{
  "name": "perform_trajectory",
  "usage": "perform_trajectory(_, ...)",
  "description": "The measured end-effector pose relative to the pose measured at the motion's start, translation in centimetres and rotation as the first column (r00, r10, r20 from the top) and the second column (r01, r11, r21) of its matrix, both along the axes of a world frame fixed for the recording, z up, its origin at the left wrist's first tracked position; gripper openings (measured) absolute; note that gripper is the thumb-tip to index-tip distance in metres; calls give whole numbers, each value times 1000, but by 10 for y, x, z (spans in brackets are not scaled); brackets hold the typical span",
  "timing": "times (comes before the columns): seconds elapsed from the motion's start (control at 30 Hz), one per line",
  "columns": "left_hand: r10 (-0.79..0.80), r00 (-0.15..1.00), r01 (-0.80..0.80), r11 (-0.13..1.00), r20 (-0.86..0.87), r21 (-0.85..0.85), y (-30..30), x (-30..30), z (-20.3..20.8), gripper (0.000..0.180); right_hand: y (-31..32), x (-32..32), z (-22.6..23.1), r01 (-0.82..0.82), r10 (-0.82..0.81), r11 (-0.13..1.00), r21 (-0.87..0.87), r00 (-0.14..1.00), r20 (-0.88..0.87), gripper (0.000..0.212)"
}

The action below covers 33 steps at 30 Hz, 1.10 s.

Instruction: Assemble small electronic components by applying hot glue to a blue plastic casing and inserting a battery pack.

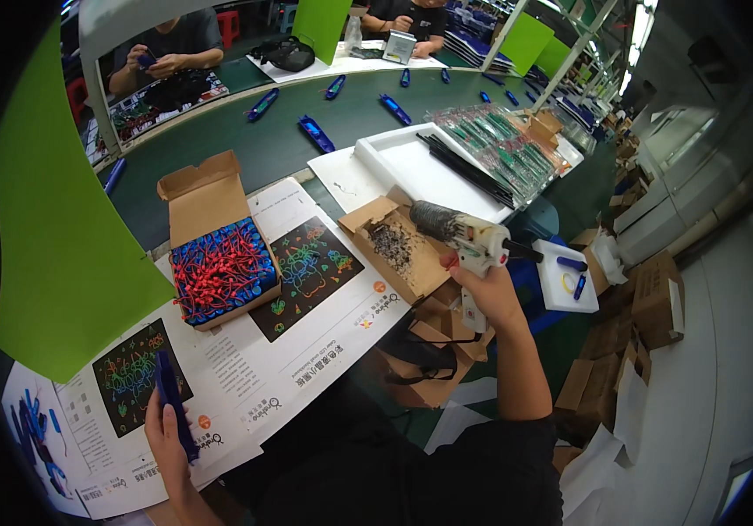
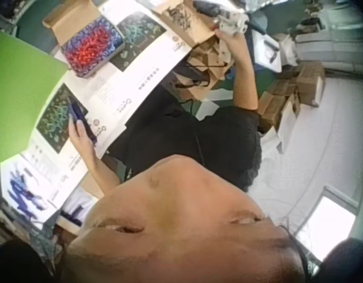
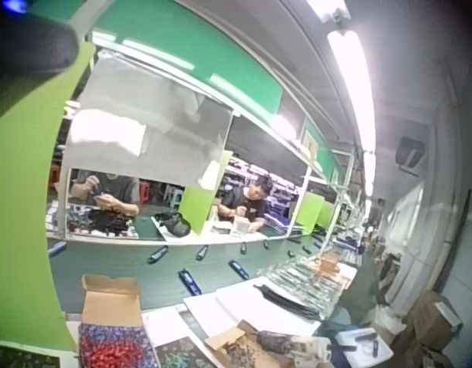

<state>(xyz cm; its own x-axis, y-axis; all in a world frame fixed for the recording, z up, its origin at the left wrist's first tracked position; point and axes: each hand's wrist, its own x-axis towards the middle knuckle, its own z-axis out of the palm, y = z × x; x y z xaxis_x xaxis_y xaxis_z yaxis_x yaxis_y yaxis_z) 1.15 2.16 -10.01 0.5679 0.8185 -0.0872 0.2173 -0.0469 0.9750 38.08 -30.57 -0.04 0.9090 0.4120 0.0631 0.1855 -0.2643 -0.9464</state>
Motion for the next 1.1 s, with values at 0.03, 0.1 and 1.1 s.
perform_trajectory(0.03,49,975,22,950,218,-311,-12,15,18,39,6,-1,3,1,-2,998,56,1000,10,32)
perform_trajectory(0.1,306,832,79,760,463,-645,-24,28,8,43,23,-7,11,-26,25,984,176,1000,3,33)
perform_trajectory(1.1,233,740,499,438,630,-748,-34,60,-21,40,132,-137,15,-744,592,657,-120,608,-528,17)
